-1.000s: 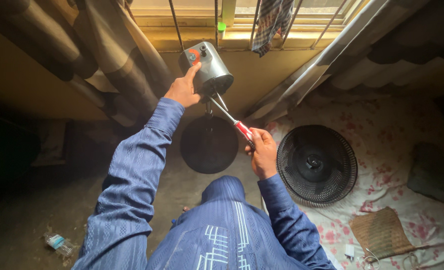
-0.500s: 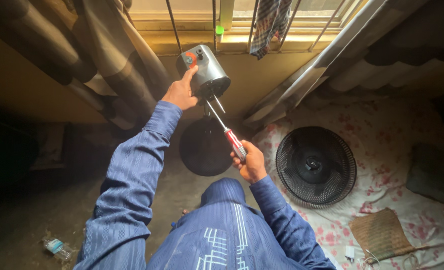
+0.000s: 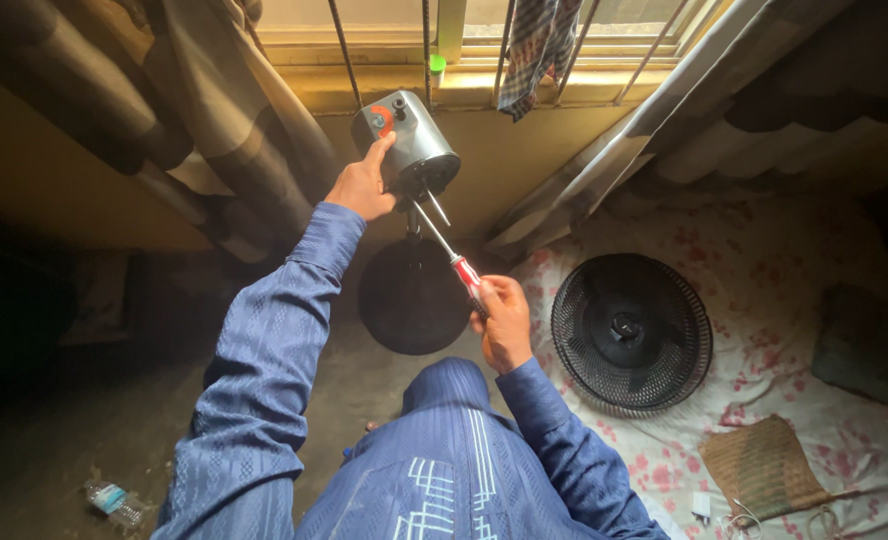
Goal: The person sits on the floor in front of a wall-mounted electric appliance and uses a red-handled screwdriver to unscrew its base. They loosen screws, detach a round grille-like cover, handle small screws by hand, and work on the appliance's underside near a window.
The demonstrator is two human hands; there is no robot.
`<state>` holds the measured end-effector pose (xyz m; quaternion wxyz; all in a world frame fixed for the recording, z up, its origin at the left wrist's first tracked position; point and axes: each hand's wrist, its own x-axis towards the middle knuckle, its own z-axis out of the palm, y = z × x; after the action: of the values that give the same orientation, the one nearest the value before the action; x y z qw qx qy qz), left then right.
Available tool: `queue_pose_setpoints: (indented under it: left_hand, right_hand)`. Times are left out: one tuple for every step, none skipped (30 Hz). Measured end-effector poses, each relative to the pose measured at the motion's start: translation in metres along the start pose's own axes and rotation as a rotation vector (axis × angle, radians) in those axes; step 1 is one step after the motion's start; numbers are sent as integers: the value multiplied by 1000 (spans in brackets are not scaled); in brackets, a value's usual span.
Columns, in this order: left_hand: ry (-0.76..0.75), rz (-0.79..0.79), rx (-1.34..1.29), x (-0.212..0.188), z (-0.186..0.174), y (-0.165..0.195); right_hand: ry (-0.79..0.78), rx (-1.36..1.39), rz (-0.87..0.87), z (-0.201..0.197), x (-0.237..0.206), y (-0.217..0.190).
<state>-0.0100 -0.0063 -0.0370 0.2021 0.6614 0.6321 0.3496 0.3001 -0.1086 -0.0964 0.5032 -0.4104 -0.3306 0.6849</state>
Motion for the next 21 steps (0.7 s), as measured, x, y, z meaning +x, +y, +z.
queue_pose_setpoints:
  left_hand:
    - [-1, -6, 7, 1, 0, 0]
    - [-3, -13, 12, 0, 0, 0]
    - [-6, -21, 16, 0, 0, 0]
    - [-4, -21, 12, -1, 1, 1]
    - [0, -21, 10, -1, 1, 1]
    - [1, -19, 6, 0, 2, 1]
    - [1, -14, 11, 0, 2, 2]
    - [5, -9, 15, 0, 2, 1]
    - [10, -7, 21, 1, 1, 1]
    - [12, -7, 24, 0, 1, 1]
    - [13, -5, 29, 0, 1, 1]
    - [15, -2, 35, 0, 0, 0]
    - [9, -16, 29, 1, 0, 0]
    - [1, -32, 21, 0, 0, 0]
    - [-5, -48, 13, -1, 1, 0]
    - [6, -32, 13, -1, 1, -1]
    - [17, -15, 14, -1, 1, -1]
    - [25, 1, 12, -1, 2, -1]
    - [17, -8, 6, -1, 2, -1]
    - [14, -17, 0, 0, 2, -1]
    - [11, -26, -4, 1, 1, -1]
  right_hand:
    - [2, -25, -85, 0, 1, 1]
    - [3, -50, -168, 0, 2, 2]
    - [4, -78, -251, -2, 3, 2]
    - [15, -32, -155, -1, 4, 2]
    - [22, 15, -59, -1, 5, 2]
    - [32, 62, 35, -3, 5, 1]
    - [-5, 104, 141, -4, 5, 0]
    - [-47, 143, 244, -7, 5, -2]
    - [-94, 182, 349, -9, 5, -3]
    - [-61, 104, 221, -8, 4, 0]
    - [-29, 28, 92, -6, 2, 4]
    - [0, -48, -40, -4, 2, 6]
    - [-3, -70, -154, -3, 2, 8]
    - [-6, -96, -265, -2, 2, 9]
    - [-14, -122, -377, -1, 2, 10]
    - [-1, -66, -249, 0, 3, 10]
    - [9, -11, -121, -1, 4, 9]
    - [23, 42, 9, -2, 4, 7]
    - [-14, 73, 139, -5, 3, 6]
    - [-57, 104, 268, -8, 4, 2]
    - [-103, 136, 395, -11, 4, 0]
